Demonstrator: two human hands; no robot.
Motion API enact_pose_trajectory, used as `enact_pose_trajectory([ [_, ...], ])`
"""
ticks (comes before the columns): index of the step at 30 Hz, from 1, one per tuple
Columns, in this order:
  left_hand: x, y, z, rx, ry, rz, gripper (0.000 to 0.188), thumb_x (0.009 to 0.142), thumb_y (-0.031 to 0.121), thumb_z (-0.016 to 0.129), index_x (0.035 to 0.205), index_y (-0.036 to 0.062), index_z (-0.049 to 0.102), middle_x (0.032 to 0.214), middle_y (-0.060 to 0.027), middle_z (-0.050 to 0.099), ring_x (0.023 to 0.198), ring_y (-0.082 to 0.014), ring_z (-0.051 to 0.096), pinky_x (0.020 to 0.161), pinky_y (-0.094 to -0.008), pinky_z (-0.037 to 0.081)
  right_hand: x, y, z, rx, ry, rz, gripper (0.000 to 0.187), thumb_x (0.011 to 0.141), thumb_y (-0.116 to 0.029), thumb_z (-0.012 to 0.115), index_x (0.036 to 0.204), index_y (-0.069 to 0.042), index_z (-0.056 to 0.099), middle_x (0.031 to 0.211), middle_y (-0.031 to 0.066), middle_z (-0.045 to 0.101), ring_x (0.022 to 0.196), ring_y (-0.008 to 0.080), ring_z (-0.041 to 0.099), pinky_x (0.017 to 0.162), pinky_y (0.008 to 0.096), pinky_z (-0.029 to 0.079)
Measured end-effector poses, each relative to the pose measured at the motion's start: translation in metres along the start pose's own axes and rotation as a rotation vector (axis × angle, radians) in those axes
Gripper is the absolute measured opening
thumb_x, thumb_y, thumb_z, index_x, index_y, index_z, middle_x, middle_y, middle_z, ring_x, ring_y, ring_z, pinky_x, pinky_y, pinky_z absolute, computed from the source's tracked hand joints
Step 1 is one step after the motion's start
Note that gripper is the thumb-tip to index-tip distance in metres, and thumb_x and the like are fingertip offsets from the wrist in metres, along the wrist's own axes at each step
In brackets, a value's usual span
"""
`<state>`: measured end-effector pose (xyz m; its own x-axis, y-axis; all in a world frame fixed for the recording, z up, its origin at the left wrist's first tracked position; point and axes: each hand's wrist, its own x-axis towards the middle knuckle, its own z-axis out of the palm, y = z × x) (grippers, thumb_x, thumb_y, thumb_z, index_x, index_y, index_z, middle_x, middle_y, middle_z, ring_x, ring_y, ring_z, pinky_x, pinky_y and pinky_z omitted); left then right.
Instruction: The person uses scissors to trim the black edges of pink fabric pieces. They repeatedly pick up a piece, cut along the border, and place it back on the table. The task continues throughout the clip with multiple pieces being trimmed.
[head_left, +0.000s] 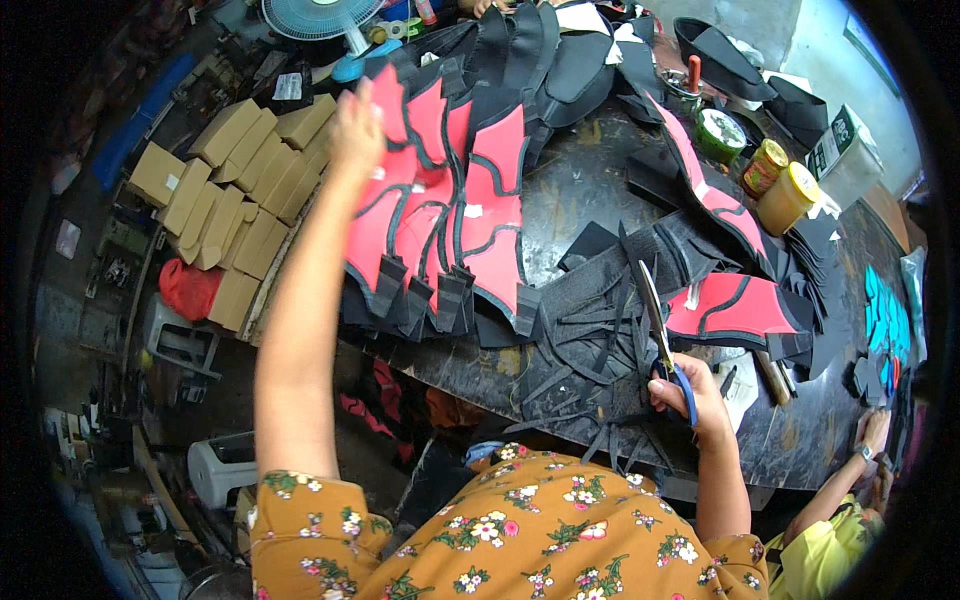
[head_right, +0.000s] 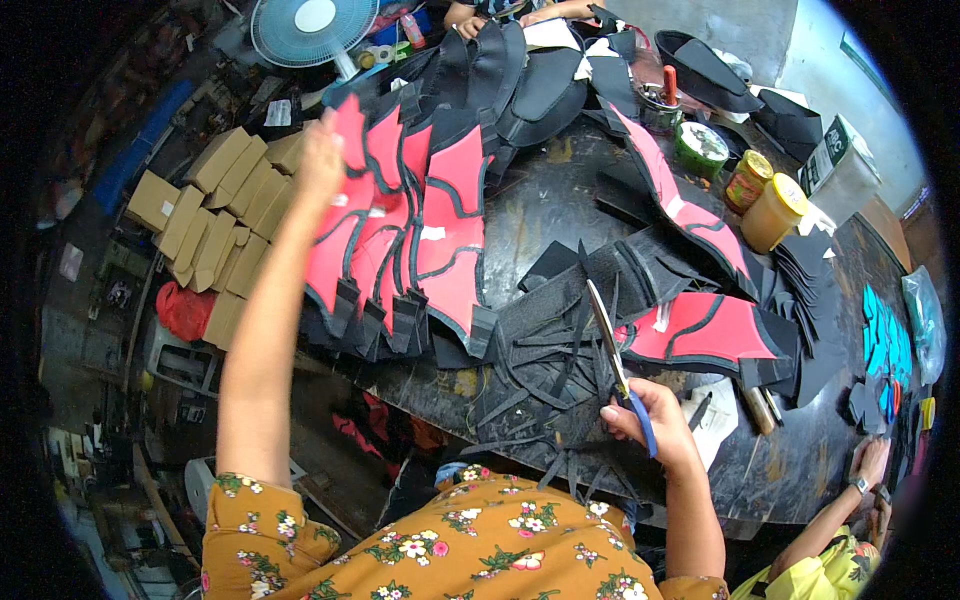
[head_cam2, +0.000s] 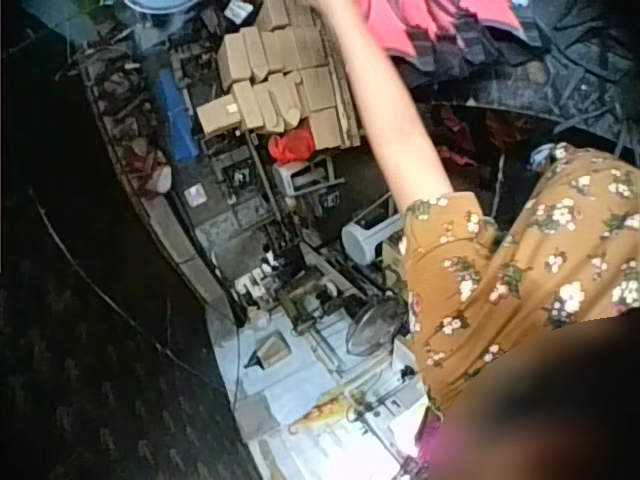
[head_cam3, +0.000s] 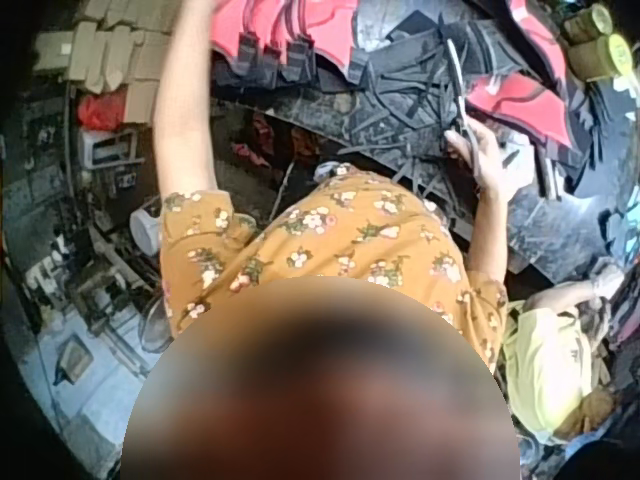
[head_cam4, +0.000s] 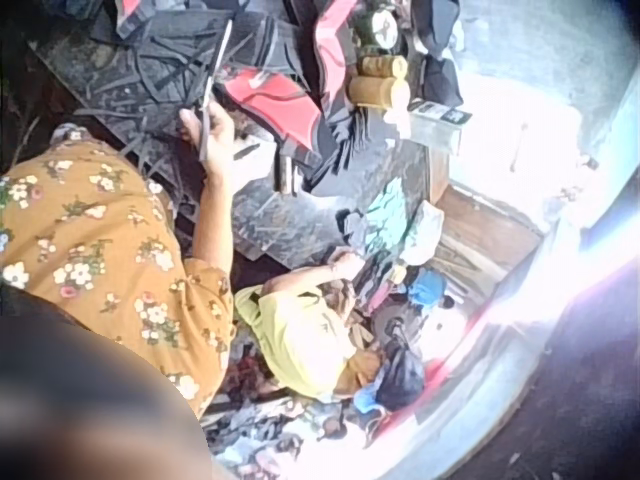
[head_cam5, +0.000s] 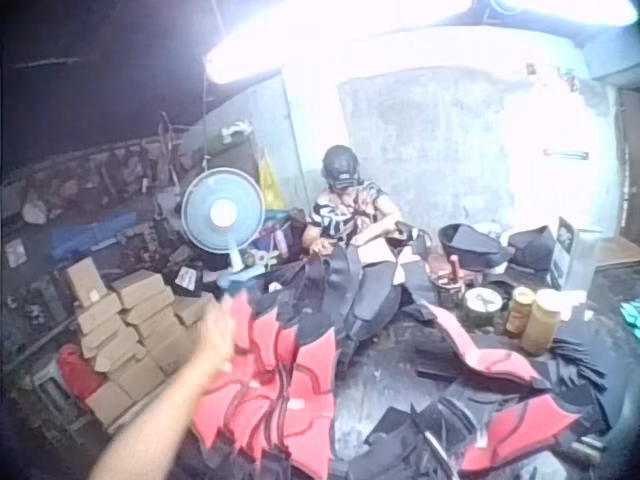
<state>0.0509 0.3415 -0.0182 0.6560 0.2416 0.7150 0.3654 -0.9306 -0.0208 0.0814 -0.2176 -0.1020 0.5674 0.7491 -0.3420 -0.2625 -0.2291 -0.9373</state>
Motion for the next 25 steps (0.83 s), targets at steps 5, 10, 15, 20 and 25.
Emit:
enact_pose_trajectory([
  [5,-0.039,0.005,0.052,-0.057,-0.159,-0.231,0.049,0.099,0.040,0.032,0.144,0.0216,0.036,0.139,-0.0220,0.045,0.125,-0.0409,0.046,0.103,-0.0485,0.038,0.002,0.002,-0.002,0.026,0.002,-0.043,0.018,0.084,-0.015,0.072,0.080,-0.005,0.057,0.067,0.0009,0.059,0.061,0.0086,0.057,0.057,0.0224,0.046],
  [10,-0.022,-0.005,0.032,-0.210,0.011,-0.114,0.048,0.096,0.036,0.045,0.140,0.0159,0.042,0.137,-0.0274,0.044,0.125,-0.0430,0.045,0.102,-0.0482,0.039,0.003,0.002,-0.006,0.079,-0.018,-0.035,0.018,0.084,-0.017,0.072,0.082,-0.006,0.057,0.068,0.0012,0.059,0.061,0.0091,0.057,0.057,0.0231,0.047],
  [15,-0.015,0.010,-0.017,-0.233,0.083,-0.048,0.053,0.090,0.036,0.060,0.134,0.0087,0.049,0.137,-0.0306,0.041,0.128,-0.0442,0.041,0.105,-0.0464,0.035,0.002,0.001,-0.007,0.079,-0.039,-0.041,0.020,0.085,-0.020,0.071,0.081,-0.007,0.058,0.069,-0.0005,0.059,0.063,0.0075,0.056,0.058,0.0226,0.047],
  [20,0.008,0.080,-0.100,-0.683,0.268,-0.178,0.042,0.090,0.017,0.064,0.128,0.0004,0.054,0.132,-0.0159,0.053,0.127,-0.0279,0.046,0.107,-0.0392,0.034,0.002,0.002,-0.008,0.096,-0.036,-0.043,0.019,0.086,-0.020,0.071,0.080,-0.007,0.059,0.070,-0.0014,0.058,0.064,0.0069,0.057,0.058,0.0221,0.047],
  [25,0.005,0.165,-0.246,-1.278,0.555,0.145,0.075,0.087,0.049,0.054,0.143,0.0035,0.035,0.148,-0.0182,0.035,0.139,-0.0374,0.029,0.114,-0.0607,0.012,0.003,0.005,-0.009,0.087,-0.030,-0.043,0.022,0.084,-0.024,0.071,0.083,-0.006,0.058,0.070,0.0009,0.059,0.064,0.0092,0.058,0.058,0.0230,0.048],
])
